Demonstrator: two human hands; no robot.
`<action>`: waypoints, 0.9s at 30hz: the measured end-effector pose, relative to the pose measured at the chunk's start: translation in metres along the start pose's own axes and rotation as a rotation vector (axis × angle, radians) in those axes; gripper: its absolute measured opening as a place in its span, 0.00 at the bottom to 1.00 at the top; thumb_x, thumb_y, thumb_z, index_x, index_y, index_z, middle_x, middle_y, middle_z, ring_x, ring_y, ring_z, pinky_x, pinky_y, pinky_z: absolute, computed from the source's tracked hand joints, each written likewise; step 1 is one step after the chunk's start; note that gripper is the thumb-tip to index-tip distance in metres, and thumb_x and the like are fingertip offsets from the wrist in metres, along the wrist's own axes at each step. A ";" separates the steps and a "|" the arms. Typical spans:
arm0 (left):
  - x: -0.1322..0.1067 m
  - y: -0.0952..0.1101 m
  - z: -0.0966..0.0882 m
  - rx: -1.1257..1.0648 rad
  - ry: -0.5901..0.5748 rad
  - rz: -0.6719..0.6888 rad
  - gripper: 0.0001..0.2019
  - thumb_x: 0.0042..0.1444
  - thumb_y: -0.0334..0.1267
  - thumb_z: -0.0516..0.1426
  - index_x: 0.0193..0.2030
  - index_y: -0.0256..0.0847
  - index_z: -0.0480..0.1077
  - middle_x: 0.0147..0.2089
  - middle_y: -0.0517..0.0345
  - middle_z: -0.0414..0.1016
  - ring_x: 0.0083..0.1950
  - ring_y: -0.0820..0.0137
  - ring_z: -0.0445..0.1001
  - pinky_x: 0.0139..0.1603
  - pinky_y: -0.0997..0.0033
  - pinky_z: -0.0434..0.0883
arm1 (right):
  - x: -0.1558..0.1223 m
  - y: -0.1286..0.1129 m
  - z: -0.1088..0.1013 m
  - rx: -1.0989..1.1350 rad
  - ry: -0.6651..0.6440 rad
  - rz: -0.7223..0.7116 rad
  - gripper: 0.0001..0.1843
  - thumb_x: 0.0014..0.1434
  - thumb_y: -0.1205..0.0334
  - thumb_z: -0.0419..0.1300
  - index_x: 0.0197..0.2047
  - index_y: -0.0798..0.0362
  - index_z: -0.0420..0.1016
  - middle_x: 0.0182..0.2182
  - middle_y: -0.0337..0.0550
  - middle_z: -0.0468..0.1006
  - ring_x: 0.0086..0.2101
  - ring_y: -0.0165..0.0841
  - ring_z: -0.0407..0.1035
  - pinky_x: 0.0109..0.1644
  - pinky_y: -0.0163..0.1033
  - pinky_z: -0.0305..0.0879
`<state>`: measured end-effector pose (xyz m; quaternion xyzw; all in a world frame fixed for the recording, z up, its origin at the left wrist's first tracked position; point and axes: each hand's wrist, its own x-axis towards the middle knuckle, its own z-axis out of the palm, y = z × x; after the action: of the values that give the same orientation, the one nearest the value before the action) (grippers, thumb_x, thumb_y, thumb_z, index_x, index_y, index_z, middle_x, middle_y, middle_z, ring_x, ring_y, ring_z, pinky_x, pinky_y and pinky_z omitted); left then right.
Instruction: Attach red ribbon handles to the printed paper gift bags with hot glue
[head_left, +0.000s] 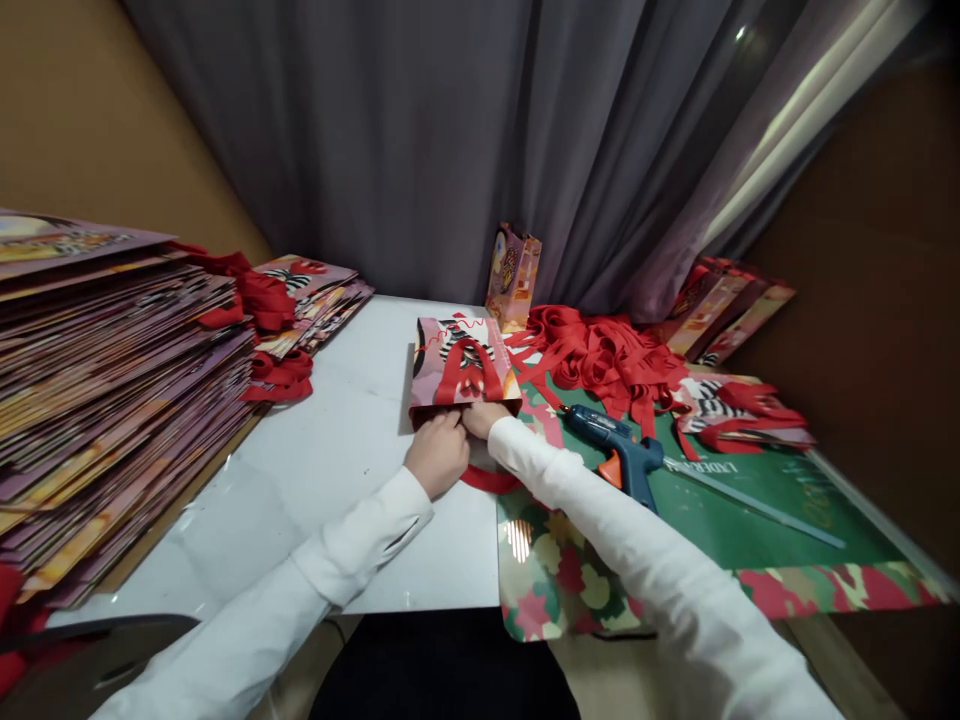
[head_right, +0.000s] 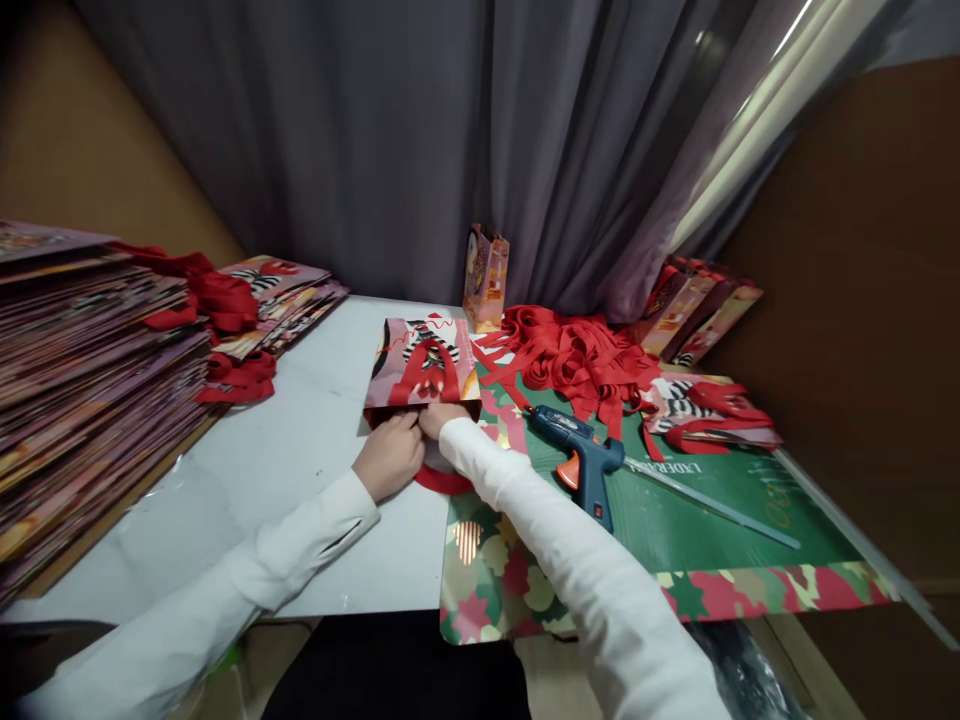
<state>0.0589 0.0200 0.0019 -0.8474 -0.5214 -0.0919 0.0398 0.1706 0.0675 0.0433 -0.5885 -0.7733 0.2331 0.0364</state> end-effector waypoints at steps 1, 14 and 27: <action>0.000 -0.003 -0.001 -0.009 -0.003 -0.004 0.16 0.61 0.31 0.48 0.48 0.32 0.74 0.51 0.42 0.73 0.53 0.56 0.71 0.50 0.58 0.70 | -0.010 0.001 -0.001 0.060 0.008 0.019 0.11 0.66 0.62 0.55 0.48 0.55 0.74 0.46 0.46 0.76 0.44 0.34 0.72 0.49 0.43 0.71; 0.000 -0.008 -0.001 -0.029 -0.040 0.003 0.22 0.61 0.32 0.45 0.57 0.31 0.69 0.54 0.41 0.72 0.52 0.54 0.71 0.50 0.55 0.69 | -0.201 0.108 -0.059 1.523 0.167 0.242 0.18 0.47 0.66 0.67 0.44 0.50 0.80 0.45 0.45 0.81 0.47 0.33 0.75 0.55 0.39 0.68; 0.002 -0.010 0.002 0.040 -0.032 0.026 0.25 0.60 0.35 0.41 0.59 0.30 0.69 0.55 0.40 0.71 0.51 0.51 0.71 0.48 0.53 0.69 | -0.266 0.110 -0.036 1.567 0.583 0.368 0.16 0.42 0.55 0.75 0.35 0.50 0.80 0.31 0.39 0.82 0.30 0.26 0.76 0.35 0.29 0.73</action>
<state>0.0508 0.0266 0.0006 -0.8545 -0.5126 -0.0674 0.0496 0.3619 -0.1452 0.0890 -0.5460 -0.2406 0.5420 0.5918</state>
